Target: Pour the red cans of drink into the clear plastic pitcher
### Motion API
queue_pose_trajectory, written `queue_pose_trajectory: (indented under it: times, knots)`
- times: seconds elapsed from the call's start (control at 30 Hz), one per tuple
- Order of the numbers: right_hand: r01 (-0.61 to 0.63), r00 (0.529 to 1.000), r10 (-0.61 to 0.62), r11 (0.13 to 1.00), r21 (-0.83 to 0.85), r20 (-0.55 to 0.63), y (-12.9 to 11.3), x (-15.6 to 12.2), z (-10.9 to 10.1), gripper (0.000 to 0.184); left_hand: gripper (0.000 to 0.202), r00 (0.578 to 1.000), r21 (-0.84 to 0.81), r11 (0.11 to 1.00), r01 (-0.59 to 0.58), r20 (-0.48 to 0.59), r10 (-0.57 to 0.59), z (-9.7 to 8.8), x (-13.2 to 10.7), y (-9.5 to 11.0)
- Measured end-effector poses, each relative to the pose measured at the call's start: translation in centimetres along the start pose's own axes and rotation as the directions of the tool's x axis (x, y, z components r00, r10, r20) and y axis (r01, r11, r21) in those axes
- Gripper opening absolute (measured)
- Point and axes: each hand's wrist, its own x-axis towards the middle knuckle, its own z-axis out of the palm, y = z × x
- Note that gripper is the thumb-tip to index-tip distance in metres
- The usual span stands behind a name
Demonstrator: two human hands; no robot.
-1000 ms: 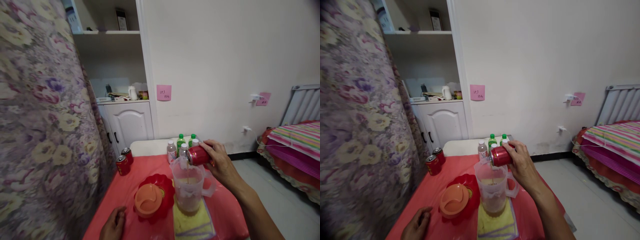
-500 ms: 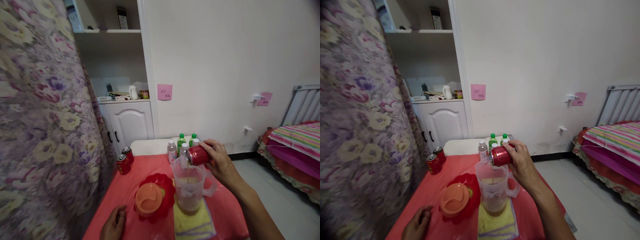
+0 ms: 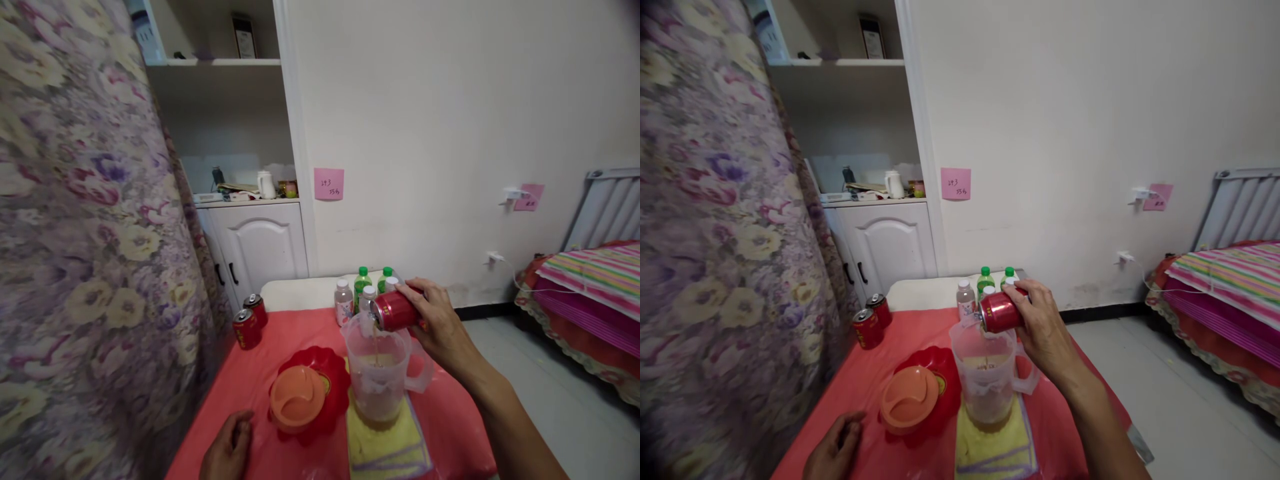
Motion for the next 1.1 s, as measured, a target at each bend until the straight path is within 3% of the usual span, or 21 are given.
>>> queue_pose_trajectory:
  times: [0.27, 1.1]
  knots:
    - [-0.009, 1.0, 0.009, 1.0, -0.017, 0.001, -0.1, 0.03, 0.09, 0.06, 0.038, 0.999, -0.004, 0.999, -0.036, -0.025, 0.036, 0.16, 0.2, -0.41]
    - [-0.001, 1.0, 0.002, 0.999, -0.036, 0.012, -0.01, -0.06, 0.24, 0.061, 0.042, 1.0, -0.014, 1.0, 0.004, 0.001, -0.004, 0.08, -0.04, -0.13]
